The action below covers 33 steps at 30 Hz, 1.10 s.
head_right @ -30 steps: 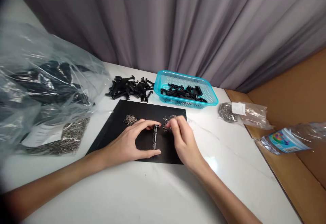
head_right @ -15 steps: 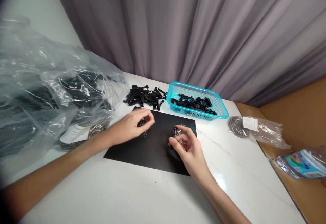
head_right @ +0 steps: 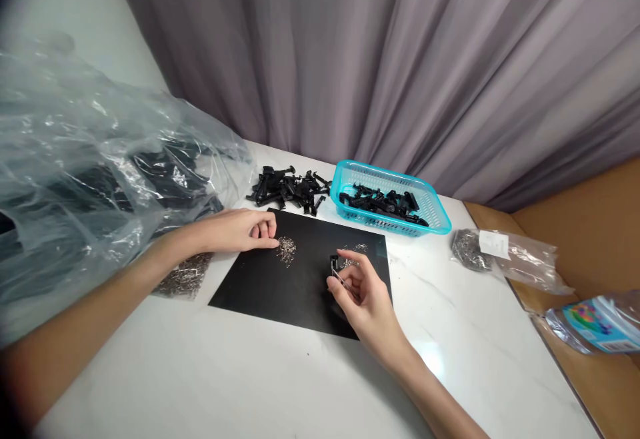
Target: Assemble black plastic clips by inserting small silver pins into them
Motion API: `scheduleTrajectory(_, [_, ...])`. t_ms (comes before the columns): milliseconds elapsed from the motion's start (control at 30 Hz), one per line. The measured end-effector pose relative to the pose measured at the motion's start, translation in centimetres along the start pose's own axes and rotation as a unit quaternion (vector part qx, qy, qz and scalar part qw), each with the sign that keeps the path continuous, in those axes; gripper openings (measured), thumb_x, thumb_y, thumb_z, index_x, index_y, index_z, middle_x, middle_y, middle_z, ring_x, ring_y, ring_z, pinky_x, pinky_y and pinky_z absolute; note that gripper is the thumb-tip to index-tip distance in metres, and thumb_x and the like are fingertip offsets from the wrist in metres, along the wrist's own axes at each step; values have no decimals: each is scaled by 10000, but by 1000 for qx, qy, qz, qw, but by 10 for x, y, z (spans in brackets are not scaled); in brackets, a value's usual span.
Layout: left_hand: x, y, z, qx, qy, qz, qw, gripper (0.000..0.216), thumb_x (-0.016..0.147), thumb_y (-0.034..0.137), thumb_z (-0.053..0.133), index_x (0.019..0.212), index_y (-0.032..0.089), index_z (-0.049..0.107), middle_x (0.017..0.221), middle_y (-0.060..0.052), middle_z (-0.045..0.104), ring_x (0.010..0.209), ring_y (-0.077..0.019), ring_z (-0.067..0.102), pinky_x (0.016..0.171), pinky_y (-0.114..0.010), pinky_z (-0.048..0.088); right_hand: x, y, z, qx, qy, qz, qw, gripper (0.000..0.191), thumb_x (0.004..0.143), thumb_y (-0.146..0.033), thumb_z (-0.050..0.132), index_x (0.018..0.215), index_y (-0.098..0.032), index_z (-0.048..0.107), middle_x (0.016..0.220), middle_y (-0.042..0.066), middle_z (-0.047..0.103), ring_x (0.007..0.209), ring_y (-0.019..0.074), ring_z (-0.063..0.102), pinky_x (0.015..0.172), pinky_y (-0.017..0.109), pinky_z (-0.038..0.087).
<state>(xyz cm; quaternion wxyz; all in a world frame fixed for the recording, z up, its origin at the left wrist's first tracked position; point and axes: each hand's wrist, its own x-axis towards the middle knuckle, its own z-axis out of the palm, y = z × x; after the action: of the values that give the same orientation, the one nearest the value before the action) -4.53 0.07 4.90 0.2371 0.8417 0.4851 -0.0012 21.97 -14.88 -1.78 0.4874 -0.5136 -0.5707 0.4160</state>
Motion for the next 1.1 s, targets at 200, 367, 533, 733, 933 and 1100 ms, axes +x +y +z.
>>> scheduleTrajectory(200, [2, -4, -1, -12, -17, 5, 1000, 281, 811, 473, 718, 938, 229, 661, 924, -14, 748, 830, -191, 684, 710, -294, 430, -1, 1, 0, -17, -11, -8, 1000, 428, 973, -476, 652, 1306, -241, 521, 825, -9, 569, 710, 159, 561, 590, 284, 435])
scheduleTrajectory(367, [1, -3, -3, -33, -24, 16, 999, 227, 829, 417, 701, 952, 227, 687, 934, -22, 751, 867, -199, 689, 745, -296, 455, -1, 1, -1, -14, -11, -10, 1000, 420, 979, -465, 647, 1309, -242, 515, 831, -9, 573, 712, 154, 556, 595, 279, 440])
scheduleTrajectory(533, [2, -5, -5, -78, 12, 43, 996, 231, 879, 414, 638, 988, 222, 704, 968, -37, 758, 892, -202, 679, 784, -301, 473, -1, -1, 0, -29, -18, -9, 999, 419, 981, -480, 633, 1309, -245, 519, 821, -15, 561, 705, 158, 554, 604, 286, 451])
scheduleTrajectory(733, [5, -10, -1, -64, 28, 36, 997, 259, 840, 464, 693, 921, 218, 704, 900, -36, 742, 792, -193, 660, 704, -298, 447, 0, 2, 1, -39, -24, -11, 999, 411, 991, -472, 618, 1319, -248, 510, 825, -14, 558, 705, 161, 548, 606, 290, 442])
scheduleTrajectory(933, [8, -19, 4, -40, 19, 25, 999, 256, 814, 470, 732, 923, 241, 701, 892, -33, 731, 802, -207, 667, 685, -299, 425, -1, 1, 0, -61, -33, -9, 998, 418, 994, -462, 609, 1333, -242, 505, 836, -9, 568, 682, 154, 529, 591, 288, 442])
scheduleTrajectory(1100, [8, -18, 1, -34, 12, 37, 999, 213, 867, 448, 669, 935, 258, 736, 916, -22, 737, 827, -200, 662, 715, -292, 419, 0, -1, 0, -67, -34, -15, 997, 409, 996, -461, 604, 1328, -240, 512, 839, -11, 571, 673, 147, 517, 586, 282, 423])
